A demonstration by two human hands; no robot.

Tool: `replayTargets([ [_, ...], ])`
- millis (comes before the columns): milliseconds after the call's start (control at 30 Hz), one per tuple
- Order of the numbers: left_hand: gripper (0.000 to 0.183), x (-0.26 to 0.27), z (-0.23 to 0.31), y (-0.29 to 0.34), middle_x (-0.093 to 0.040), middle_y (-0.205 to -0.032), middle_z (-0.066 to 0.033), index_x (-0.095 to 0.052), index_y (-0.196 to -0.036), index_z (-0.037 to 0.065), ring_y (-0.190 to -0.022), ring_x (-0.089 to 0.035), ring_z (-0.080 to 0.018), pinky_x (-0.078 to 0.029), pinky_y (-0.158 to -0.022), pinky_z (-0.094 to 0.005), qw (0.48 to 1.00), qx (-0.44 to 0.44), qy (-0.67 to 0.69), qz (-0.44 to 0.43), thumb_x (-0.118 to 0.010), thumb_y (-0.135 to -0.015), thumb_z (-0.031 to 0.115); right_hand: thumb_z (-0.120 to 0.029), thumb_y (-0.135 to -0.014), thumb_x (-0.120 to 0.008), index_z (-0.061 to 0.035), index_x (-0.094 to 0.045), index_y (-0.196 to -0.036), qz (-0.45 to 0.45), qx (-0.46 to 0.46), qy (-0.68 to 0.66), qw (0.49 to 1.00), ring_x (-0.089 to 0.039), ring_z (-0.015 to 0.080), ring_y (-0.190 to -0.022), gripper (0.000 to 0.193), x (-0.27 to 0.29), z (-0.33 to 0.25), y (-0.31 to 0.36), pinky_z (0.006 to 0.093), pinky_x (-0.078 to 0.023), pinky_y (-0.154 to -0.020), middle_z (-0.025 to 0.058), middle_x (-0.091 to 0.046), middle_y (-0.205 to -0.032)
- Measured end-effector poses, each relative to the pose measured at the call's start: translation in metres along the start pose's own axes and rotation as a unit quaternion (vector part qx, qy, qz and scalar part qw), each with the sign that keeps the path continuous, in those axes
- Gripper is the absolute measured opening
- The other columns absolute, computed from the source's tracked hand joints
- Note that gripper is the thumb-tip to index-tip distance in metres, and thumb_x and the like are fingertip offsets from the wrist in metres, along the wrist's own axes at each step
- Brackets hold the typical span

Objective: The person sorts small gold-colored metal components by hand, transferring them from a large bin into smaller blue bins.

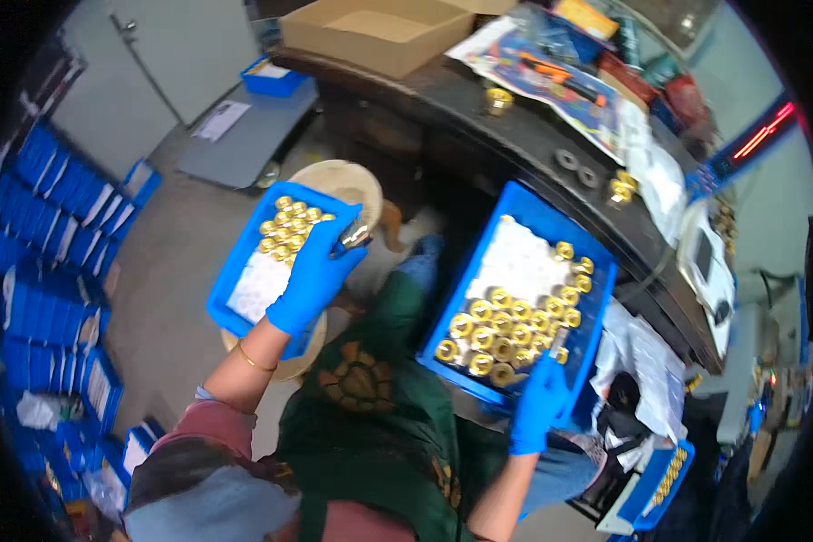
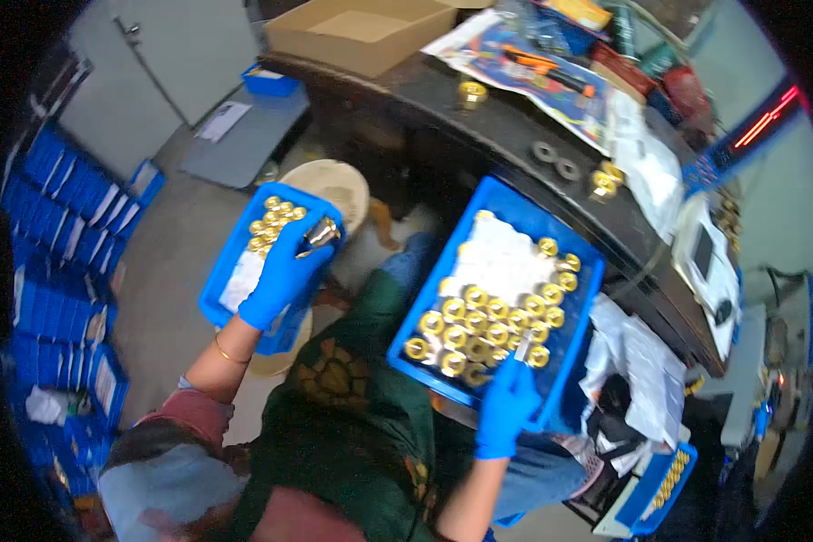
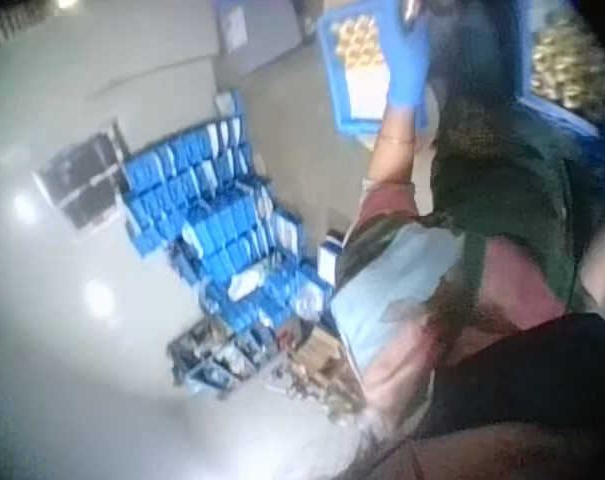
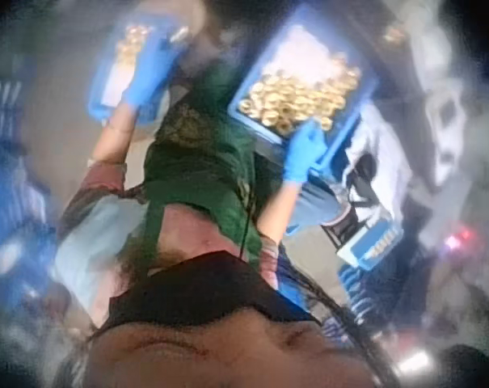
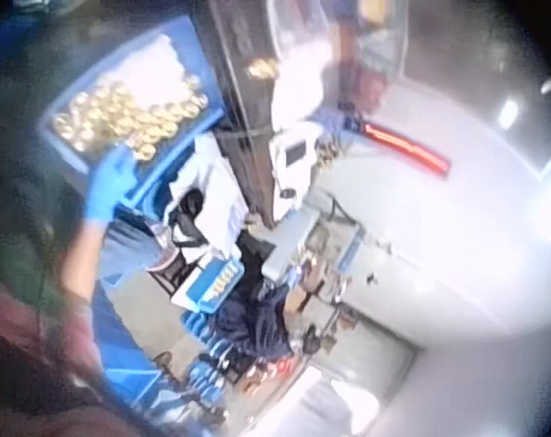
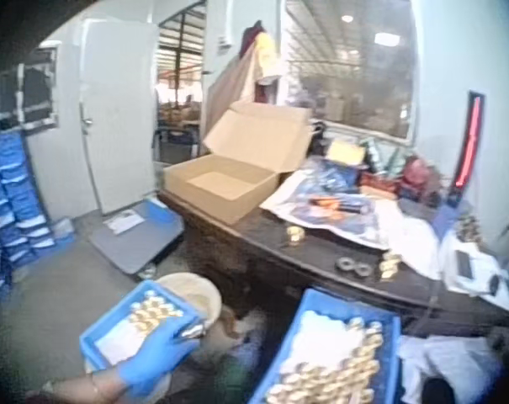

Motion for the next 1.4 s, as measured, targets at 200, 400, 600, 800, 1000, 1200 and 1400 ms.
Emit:
replayTargets([
  [200,0.085,0.027,-0.120,0.051,-0.053,-0.106,-0.0229,-0.016,-0.135,0.009,-0.094,-0.055,-0.0351,-0.045,-0.079,-0.0381,0.927,0.172,-0.299,-0.148,-0.064,-0.068,0.029,-0.025,-0.089,-0.047,-0.0008,-0.055,-0.072,-0.031,-0.106,-0.076,0.991,-0.046,0.0091,-0.044,0.030,-0.003,0.029,-0.007,0.0234,-0.034,-0.039,0.0032,-0.050,-0.054],
  [400,0.093,0.021,-0.160,0.060,-0.055,-0.099,-0.0250,-0.011,-0.136,0.008,-0.087,-0.057,-0.0370,-0.046,-0.074,-0.0390,0.927,0.177,-0.317,-0.096,-0.067,-0.066,0.032,-0.025,-0.089,-0.047,-0.0023,-0.054,-0.069,-0.039,-0.107,-0.074,0.991,-0.043,0.0075,-0.039,0.031,-0.008,0.024,-0.004,0.0219,-0.032,-0.035,0.0027,-0.050,-0.053],
  [600,0.065,0.015,-0.183,0.061,-0.054,-0.105,-0.0242,-0.026,-0.132,0.008,-0.093,-0.056,-0.0351,-0.044,-0.079,-0.0382,0.963,0.098,-0.211,-0.136,-0.058,-0.076,0.017,-0.022,-0.088,-0.048,-0.0002,-0.056,-0.073,-0.035,-0.123,-0.120,0.984,-0.043,0.0061,-0.045,0.028,0.000,0.009,-0.002,0.0227,-0.032,-0.040,0.0035,-0.051,-0.054],
  [800,0.044,-0.017,-0.043,-0.006,-0.058,-0.102,-0.0152,-0.051,-0.115,0.008,-0.092,-0.055,-0.0253,-0.043,-0.081,-0.0336,0.984,-0.062,-0.144,-0.086,-0.060,-0.072,0.008,-0.021,-0.085,-0.052,0.0028,-0.057,-0.074,-0.052,-0.001,0.054,0.997,-0.045,0.0093,-0.049,0.026,-0.006,0.025,-0.005,0.0317,-0.035,-0.043,0.0139,-0.053,-0.054],
  [1000,0.038,-0.166,0.118,-0.055,-0.055,-0.104,-0.0142,-0.052,-0.114,0.012,-0.093,-0.051,-0.0310,-0.040,-0.083,-0.0382,0.916,-0.339,-0.040,-0.212,-0.056,-0.077,0.020,-0.021,-0.082,-0.056,0.0003,-0.056,-0.066,-0.019,0.044,0.054,0.997,-0.057,0.0324,-0.054,0.026,0.004,0.011,-0.004,0.0386,-0.039,-0.044,0.0201,-0.054,-0.057],
  [1200,0.042,-0.310,0.084,-0.077,-0.057,-0.093,-0.0154,-0.059,-0.101,0.010,-0.085,-0.054,-0.0312,-0.044,-0.072,-0.0405,0.914,-0.306,-0.115,-0.241,-0.065,-0.066,0.032,-0.021,-0.083,-0.051,-0.0063,-0.060,-0.090,-0.001,0.135,0.067,0.989,-0.057,0.0335,-0.055,0.019,-0.001,0.026,0.003,0.0419,-0.045,-0.049,0.0178,-0.057,-0.068],
  [1400,0.026,-0.303,0.080,-0.098,-0.054,-0.075,-0.0149,-0.051,-0.073,0.003,-0.071,-0.055,-0.0282,-0.044,-0.062,-0.0359,0.946,-0.226,-0.090,-0.212,-0.067,-0.066,0.022,-0.022,-0.082,-0.050,-0.0087,-0.056,-0.099,-0.073,0.111,0.081,0.988,-0.057,0.0313,-0.056,0.022,-0.010,0.022,-0.005,0.0410,-0.045,-0.048,0.0163,-0.057,-0.071],
])
Point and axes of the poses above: each hand's wrist, its own y-axis away from the middle knuckle, its own x-axis out of the back of the hand, z = x × y, the point moved 3 cm from there along -y, towards the middle knuckle
